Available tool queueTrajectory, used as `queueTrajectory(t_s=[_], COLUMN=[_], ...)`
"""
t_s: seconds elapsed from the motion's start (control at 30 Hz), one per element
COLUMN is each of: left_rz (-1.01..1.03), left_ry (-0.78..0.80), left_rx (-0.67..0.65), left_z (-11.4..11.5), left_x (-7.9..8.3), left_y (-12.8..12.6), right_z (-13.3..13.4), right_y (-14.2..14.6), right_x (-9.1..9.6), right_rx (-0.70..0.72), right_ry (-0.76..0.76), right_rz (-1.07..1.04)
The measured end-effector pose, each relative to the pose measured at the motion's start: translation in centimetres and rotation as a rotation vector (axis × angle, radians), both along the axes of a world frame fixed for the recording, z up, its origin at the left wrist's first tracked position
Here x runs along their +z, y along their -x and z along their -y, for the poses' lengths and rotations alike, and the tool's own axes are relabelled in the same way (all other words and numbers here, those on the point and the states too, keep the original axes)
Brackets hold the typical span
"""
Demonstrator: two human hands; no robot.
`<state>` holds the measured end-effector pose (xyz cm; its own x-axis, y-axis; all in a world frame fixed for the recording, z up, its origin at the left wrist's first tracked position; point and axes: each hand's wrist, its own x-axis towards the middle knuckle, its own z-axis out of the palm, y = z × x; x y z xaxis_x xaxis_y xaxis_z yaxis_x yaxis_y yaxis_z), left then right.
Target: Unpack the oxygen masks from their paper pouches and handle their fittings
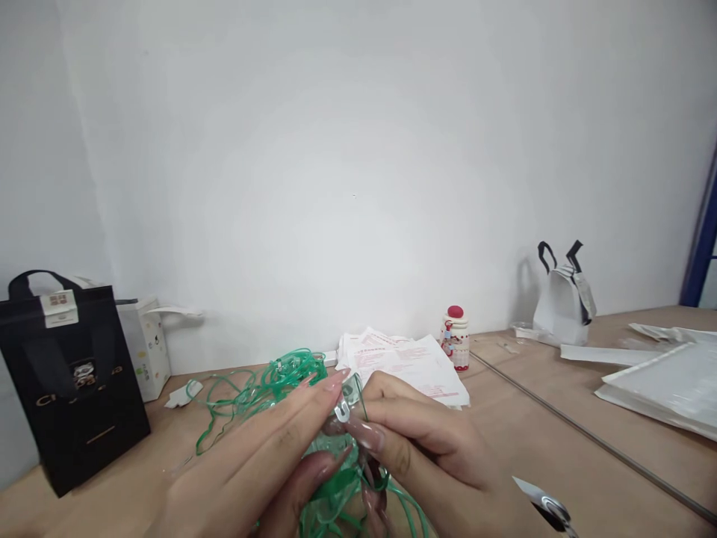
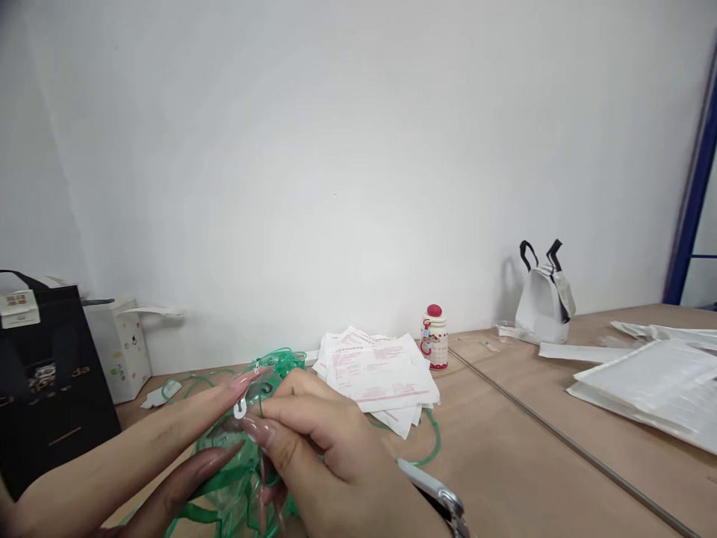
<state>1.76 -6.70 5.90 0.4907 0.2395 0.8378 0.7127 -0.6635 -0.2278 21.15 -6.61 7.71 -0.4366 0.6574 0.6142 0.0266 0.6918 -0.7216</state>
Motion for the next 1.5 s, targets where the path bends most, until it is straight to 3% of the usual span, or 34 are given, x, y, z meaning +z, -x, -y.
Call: queueTrajectory(t_s=[0.13,0.33,0.43,0.63,0.87,1.03,1.13,1.27,1.4,1.5], left_rz=[0.012,0.093,0.106,0.110,0.067,0.080,-0.003,-0.150,-0.282,-0.260], left_ry=[0.029,-0.020,0.035,-0.037,0.093,0.150,0.154,0.075,-0.116,-0.186], left_rx=[0.007,0.052,0.027,-0.007,-0.062,-0.050,-0.002,0.046,0.053,0.021], left_z=[-0.2,0.0,0.1,-0.4,-0.3,-0.6,-0.9,-1.3,-1.4,-1.5], left_x=[0.0,-0.2,-0.2,0.0,1.1,0.9,0.8,0.7,0.6,0.6], left_y=[0.2,-0.2,-0.3,0.2,0.6,0.8,0.7,0.7,0.5,0.0], right_z=[-0.4,-0.3,-0.2,-0.7,-0.3,0.0,0.0,-0.2,-0.6,-0.8], right_y=[0.5,0.6,0.6,1.2,0.8,0.0,0.1,0.9,1.3,1.2], right_x=[-0.4,-0.2,-0.4,-0.8,-0.2,0.7,0.6,-0.3,-0.5,-0.4], right_rx=[-0.015,0.074,0.052,-0.004,0.032,0.126,0.067,-0.077,-0.049,-0.045], right_ry=[-0.026,0.090,0.041,-0.055,-0.097,-0.008,0.049,0.078,0.106,0.175], right_rz=[-0.030,-0.051,-0.032,0.023,0.185,0.385,0.387,0.279,0.180,0.137])
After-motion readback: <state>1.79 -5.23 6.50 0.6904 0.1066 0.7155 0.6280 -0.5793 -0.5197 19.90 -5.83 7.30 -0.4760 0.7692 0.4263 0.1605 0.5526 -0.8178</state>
